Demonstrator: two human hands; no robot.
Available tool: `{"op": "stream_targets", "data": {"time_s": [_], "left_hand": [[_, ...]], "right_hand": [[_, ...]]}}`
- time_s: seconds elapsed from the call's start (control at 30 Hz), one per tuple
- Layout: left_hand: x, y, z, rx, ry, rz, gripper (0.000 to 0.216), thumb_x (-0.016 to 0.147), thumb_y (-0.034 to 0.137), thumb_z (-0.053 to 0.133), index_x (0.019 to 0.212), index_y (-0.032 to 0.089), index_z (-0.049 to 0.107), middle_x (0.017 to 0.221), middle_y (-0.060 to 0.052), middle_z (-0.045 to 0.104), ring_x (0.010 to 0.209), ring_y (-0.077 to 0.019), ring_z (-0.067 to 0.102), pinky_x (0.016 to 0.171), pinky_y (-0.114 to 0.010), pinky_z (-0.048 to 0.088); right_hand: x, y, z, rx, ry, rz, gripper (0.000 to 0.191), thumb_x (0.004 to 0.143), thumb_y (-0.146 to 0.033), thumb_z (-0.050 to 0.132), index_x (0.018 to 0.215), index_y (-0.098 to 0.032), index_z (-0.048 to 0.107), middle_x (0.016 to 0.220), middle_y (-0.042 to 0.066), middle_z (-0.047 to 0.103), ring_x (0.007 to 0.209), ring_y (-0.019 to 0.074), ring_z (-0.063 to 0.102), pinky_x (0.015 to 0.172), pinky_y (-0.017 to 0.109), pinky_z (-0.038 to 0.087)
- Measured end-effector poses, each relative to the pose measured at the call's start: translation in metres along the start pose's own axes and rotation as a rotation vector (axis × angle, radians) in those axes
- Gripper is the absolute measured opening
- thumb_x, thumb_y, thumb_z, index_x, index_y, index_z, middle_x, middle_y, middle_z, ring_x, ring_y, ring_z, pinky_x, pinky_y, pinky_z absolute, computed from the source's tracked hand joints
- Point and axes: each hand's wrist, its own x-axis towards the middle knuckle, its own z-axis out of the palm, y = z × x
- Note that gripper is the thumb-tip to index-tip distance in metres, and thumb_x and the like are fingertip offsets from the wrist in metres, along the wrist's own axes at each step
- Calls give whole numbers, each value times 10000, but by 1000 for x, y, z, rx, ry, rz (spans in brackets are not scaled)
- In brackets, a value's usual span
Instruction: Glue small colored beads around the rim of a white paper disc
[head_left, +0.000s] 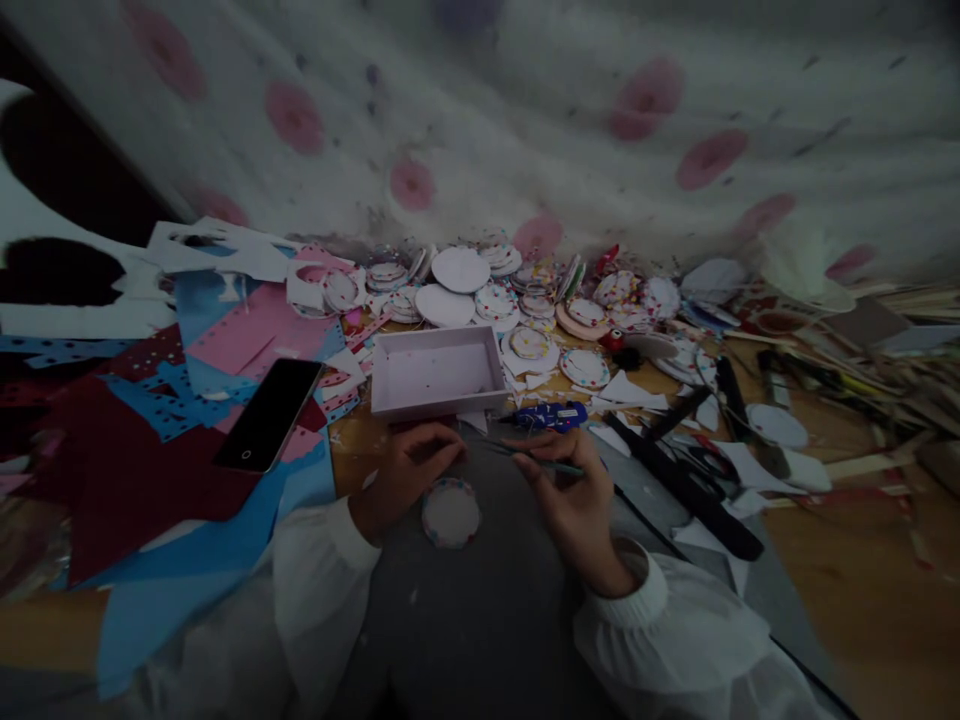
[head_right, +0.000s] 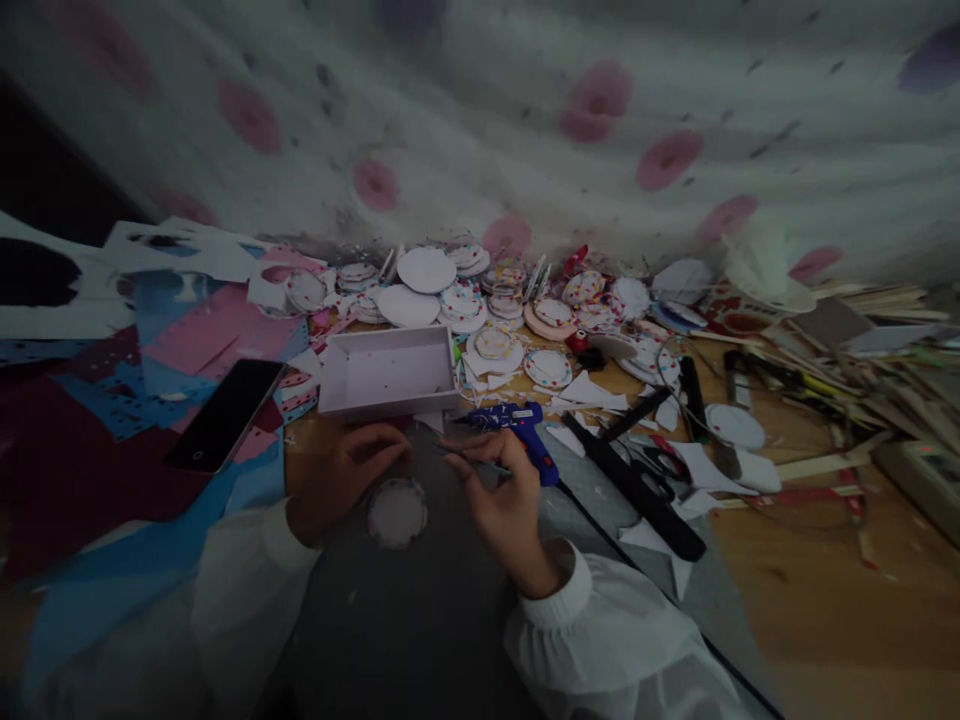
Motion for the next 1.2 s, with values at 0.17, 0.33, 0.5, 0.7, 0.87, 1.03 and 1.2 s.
{"op": "stream_targets", "data": {"time_s": [0.17,0.33,0.5,0.7,0.87,1.03,1.2], "left_hand": [[-1,3,0,79,-12,12,167,799,305,613,762,153,671,753,-45,689,713,-164,635,665,-271,534],[0,10,-2,163,-50,26,149,811,281,591,779,168,682,771,-34,706,718,-163,643,668,-264,537],[0,14,-1,176,-63,14,150,811,280,593,749,173,679,744,-26,698,708,-170,636,671,-273,531],[-5,13,-2,120,-162,12,281,885,347,508,783,178,707,836,-44,703,816,-199,642,721,-295,509],[-11,4,1,59,-139,-131,308,874,379,531,726,150,675,701,-23,650,700,-173,576,638,-276,464],[-11,0,4,-112,-17,-136,242,855,335,541,704,164,624,702,-29,610,710,-170,556,654,-276,469],[-5,-1,1,-155,26,-45,313,874,315,459,604,176,534,645,-21,514,642,-152,488,610,-271,429]], "right_hand": [[2,3,0,15,-3,53,206,776,-222,711,714,-224,514,742,3,676,745,184,690,672,321,530],[2,1,-2,-44,9,88,205,764,-249,719,694,-220,528,714,1,649,690,167,643,616,296,502],[1,-2,-2,-4,71,25,210,786,-199,696,708,-230,503,719,-12,658,711,168,661,628,299,498],[-12,9,-4,-423,-116,-417,148,838,-178,635,754,-292,591,866,-16,738,690,178,651,755,412,472],[-15,10,3,-639,-454,-637,229,893,-137,537,789,-323,620,1131,-69,697,790,151,645,733,367,480],[-2,-8,0,-547,-647,-604,126,841,-258,606,967,-263,609,1143,61,668,850,229,613,705,401,472],[6,-7,-27,-413,-412,-448,333,832,-413,548,1099,-217,520,1044,101,586,965,264,552,789,425,456]]}}
